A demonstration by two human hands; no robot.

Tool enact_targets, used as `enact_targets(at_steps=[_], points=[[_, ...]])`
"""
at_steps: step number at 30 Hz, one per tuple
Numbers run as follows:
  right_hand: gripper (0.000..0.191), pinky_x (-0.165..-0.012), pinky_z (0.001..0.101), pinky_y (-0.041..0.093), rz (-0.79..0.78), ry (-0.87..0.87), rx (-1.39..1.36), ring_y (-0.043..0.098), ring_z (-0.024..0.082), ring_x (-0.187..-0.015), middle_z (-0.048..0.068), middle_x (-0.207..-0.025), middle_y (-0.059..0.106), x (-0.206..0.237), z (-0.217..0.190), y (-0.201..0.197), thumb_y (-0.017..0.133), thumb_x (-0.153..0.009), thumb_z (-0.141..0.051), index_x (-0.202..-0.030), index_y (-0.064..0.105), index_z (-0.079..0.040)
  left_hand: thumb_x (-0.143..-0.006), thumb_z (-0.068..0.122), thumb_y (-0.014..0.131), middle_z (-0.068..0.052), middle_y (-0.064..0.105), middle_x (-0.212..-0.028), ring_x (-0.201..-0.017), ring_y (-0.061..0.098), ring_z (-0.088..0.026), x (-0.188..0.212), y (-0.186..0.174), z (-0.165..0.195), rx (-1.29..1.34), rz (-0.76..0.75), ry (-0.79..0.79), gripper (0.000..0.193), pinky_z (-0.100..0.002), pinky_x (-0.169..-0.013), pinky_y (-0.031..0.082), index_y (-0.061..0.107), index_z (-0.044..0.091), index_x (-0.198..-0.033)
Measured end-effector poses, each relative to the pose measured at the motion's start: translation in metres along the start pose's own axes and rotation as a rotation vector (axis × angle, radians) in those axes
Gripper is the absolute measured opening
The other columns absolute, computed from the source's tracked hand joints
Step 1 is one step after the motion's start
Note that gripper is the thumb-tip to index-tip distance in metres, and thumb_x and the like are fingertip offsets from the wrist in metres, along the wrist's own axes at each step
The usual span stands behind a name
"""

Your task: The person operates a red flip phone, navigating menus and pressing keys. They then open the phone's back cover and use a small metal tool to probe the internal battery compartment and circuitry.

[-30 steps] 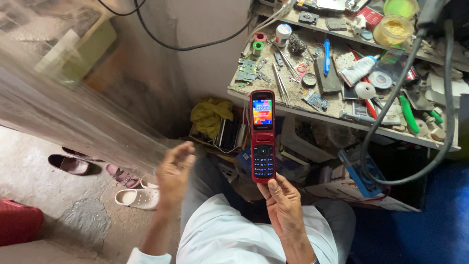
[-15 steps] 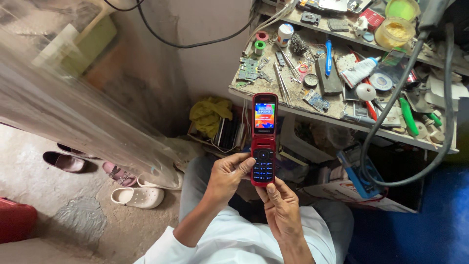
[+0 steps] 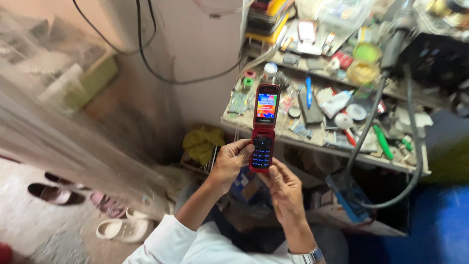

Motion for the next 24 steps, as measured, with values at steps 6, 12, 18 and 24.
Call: enact_targets(at_steps=[6,12,18,24], points=[[0.038,-0.084,0.0270,0.057,0.073,-0.238,0.480,0.071,0.013,-0.094,0.008,-0.107,0.076,-0.082,-0.038,-0.013,0.061,-0.103,-0.020,-0.131,0.066,0.006,-0.103,0.022,0.062,-0.003,0.075,-0.100,-0.085,0.071,-0.010,-0.056,-0.002,-0.004,-0.058,-0.114,0.072,0.032,-0.027,-0.076,0.059,0.070,-0.003,-0.123],[0.033,-0.066,0.0262,0.059,-0.007,-0.250,0.502,0.068,0.010,-0.078,0.004,-0.094,0.075,-0.135,-0.038,-0.018,0.059,-0.104,-0.020,-0.126,0.071,0.000,-0.103,0.016,0.062,-0.003,0.074,-0.100,-0.085,0.069,-0.009,-0.110,-0.001,-0.015,-0.040,-0.090,0.130,0.029,-0.026,-0.075,0.059,0.070,-0.004,-0.122],[0.031,-0.062,0.0268,0.058,-0.027,-0.195,0.458,0.068,0.011,-0.073,0.004,-0.090,0.074,-0.141,-0.039,-0.029,0.063,-0.101,-0.018,-0.123,0.072,0.002,-0.102,0.015,0.061,-0.004,0.075,-0.101,-0.086,0.069,-0.009,-0.108,0.003,-0.021,-0.048,-0.030,0.113,0.029,-0.027,-0.075,0.060,0.070,-0.003,-0.122],[0.033,-0.065,0.0262,0.059,-0.048,-0.195,0.477,0.069,0.010,-0.076,0.004,-0.094,0.075,-0.135,-0.040,-0.027,0.065,-0.099,-0.019,-0.124,0.071,0.002,-0.101,0.016,0.062,-0.005,0.075,-0.102,-0.085,0.068,-0.009,-0.093,0.012,-0.012,-0.091,0.013,0.152,0.031,-0.028,-0.075,0.059,0.070,-0.003,-0.125]])
Point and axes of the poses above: each hand's wrist, its own x-axis away from the middle knuckle, its own y-axis out of the palm, z = x × y, the point moved 1 cm from there along -x, towards the middle knuckle
